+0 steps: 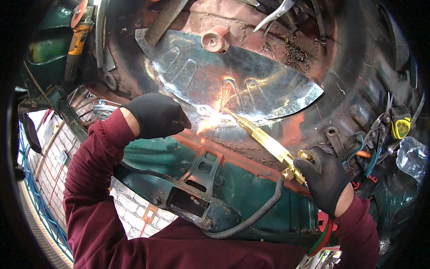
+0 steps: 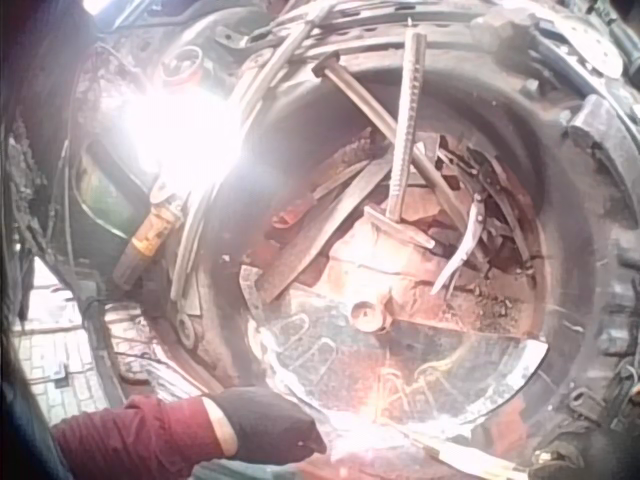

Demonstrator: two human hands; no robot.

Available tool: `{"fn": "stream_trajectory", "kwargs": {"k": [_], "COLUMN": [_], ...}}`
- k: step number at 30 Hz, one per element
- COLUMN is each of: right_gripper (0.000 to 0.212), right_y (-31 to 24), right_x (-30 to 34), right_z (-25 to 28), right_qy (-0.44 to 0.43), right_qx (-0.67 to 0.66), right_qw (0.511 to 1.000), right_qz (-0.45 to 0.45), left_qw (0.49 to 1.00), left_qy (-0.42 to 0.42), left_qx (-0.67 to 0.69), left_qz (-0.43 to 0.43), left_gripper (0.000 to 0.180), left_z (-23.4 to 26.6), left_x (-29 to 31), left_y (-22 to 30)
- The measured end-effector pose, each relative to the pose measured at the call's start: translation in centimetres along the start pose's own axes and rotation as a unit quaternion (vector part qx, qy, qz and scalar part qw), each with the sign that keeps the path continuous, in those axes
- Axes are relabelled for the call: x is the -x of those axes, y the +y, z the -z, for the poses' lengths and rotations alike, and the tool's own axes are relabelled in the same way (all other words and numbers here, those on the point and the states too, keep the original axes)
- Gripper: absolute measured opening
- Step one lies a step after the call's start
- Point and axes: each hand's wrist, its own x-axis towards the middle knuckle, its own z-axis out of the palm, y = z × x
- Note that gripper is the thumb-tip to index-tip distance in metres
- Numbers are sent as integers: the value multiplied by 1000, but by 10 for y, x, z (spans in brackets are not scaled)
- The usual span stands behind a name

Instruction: The person welds a metal patch onto the inner wheel well of a green car using a handheld welding torch. They repeatedly heat the seam and apply filler material, then scrape and inspect the weld area with a metal tool.

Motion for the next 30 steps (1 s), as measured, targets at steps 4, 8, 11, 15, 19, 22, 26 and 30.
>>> {"fn": "stream_trajectory", "kwargs": {"k": [4,8,11,15,19,22,26,30], "right_gripper": [35,36,36,36,36,36,36,35], "right_y": [2,0,3,1,-1,-5,-2,1], "right_x": [1,1,1,0,1,1,0,2], "right_z": [-1,0,-1,-1,-2,-1,0,2], "right_qy": [6,9,14,9,8,1,0,7], "right_qx": [3,10,14,18,1,-5,11,17], "right_qw": [1000,1000,1000,1000,1000,1000,1000,1000], "right_qz": [4,9,16,17,12,3,4,9], "left_qw": [1000,1000,1000,1000,1000,1000,1000,1000], "left_qy": [-1,-9,-5,-5,-9,-5,-4,21], "left_qx": [2,0,0,-3,-2,-1,-4,-1], "left_qz": [-4,9,3,-6,-7,-6,-5,-11], "left_gripper": [26,26,26,26,27,27,27,27], "left_z": [0,4,2,1,1,0,1,6], "left_x": [0,0,0,-1,-1,-1,-2,4], "left_y": [-1,3,2,-1,-1,-2,0,0]}}
